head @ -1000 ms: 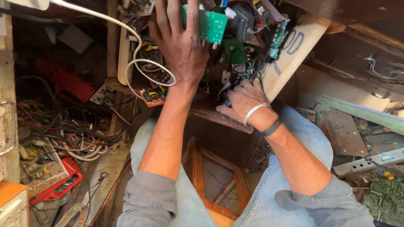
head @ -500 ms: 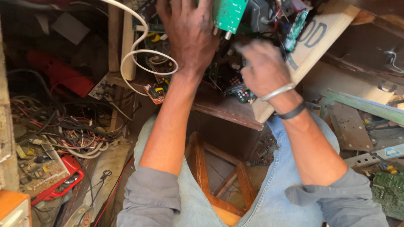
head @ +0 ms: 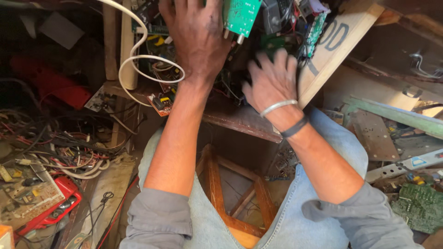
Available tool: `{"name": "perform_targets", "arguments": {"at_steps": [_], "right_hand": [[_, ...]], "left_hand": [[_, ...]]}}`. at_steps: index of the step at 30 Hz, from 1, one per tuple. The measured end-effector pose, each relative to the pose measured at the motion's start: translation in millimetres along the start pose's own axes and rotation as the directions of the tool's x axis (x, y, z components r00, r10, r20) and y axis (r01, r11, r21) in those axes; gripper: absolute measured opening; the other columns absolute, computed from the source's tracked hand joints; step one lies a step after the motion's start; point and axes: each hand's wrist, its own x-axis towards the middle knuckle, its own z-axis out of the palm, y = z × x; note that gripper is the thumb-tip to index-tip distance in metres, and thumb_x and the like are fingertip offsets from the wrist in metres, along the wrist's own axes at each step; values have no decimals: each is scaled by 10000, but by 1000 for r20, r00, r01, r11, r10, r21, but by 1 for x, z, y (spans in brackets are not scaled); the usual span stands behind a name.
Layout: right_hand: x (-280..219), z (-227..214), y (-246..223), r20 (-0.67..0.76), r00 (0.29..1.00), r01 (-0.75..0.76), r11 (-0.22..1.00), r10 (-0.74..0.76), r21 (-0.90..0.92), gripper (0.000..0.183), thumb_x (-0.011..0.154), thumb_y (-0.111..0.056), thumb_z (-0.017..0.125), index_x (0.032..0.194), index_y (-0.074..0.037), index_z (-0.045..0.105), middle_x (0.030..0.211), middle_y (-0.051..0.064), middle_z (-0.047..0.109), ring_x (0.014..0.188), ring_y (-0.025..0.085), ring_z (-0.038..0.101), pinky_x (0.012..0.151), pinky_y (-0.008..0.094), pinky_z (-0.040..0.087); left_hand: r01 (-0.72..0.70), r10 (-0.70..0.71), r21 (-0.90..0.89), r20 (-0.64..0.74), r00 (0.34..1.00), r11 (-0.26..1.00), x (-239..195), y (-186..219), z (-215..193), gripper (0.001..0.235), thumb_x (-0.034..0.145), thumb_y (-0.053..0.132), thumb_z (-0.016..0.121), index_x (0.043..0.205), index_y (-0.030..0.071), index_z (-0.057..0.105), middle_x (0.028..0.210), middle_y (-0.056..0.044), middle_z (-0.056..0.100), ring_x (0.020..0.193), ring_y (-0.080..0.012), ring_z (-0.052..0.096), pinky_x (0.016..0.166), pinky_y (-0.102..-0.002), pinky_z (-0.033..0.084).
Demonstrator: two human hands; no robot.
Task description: The person sorts through a drawer filled with electronic components and circuit boards, moving items around. They then pick up an orange handheld device and manipulate its handle and casing.
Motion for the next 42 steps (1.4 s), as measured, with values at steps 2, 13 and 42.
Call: {"name": "perform_targets", "arguments": {"at_steps": [2, 13, 42], "right_hand": [[-6, -4, 2, -14, 1000, 25, 1000, -24, 15, 337, 833, -329, 771, 1076, -95, 755, 1234, 143, 631, 1102, 388, 477, 902, 511, 364], [20, 8, -7, -183, 982, 60, 992, -39, 110, 571, 853, -280, 774, 1320, 7, 616, 1360, 178, 604, 1190, 343, 514, 1033, 513, 358], [-21, -28, -27, -260, 958, 204, 919, -117, 337, 145, 901, -131, 709, 1036, -97, 752, 1176, 24, 718, 1140, 243, 643, 1047, 459, 468]], "left_hand": [[-6, 6, 3, -10, 1000, 1000, 2, 1, -2, 713, 760, 257, 920, 1366, 132, 566, 1308, -145, 561, 1275, -370, 479, 1102, -596, 318], [30, -30, 7, 34, 999, 1000, 6, 6, -6, 720, 799, 279, 893, 1401, 126, 528, 1344, -166, 521, 1326, -404, 436, 1144, -611, 296], [32, -31, -35, 26, 999, 999, 5, 5, -5, 792, 748, 183, 890, 1431, 149, 491, 1351, -144, 497, 1333, -375, 444, 1162, -600, 307]]}}
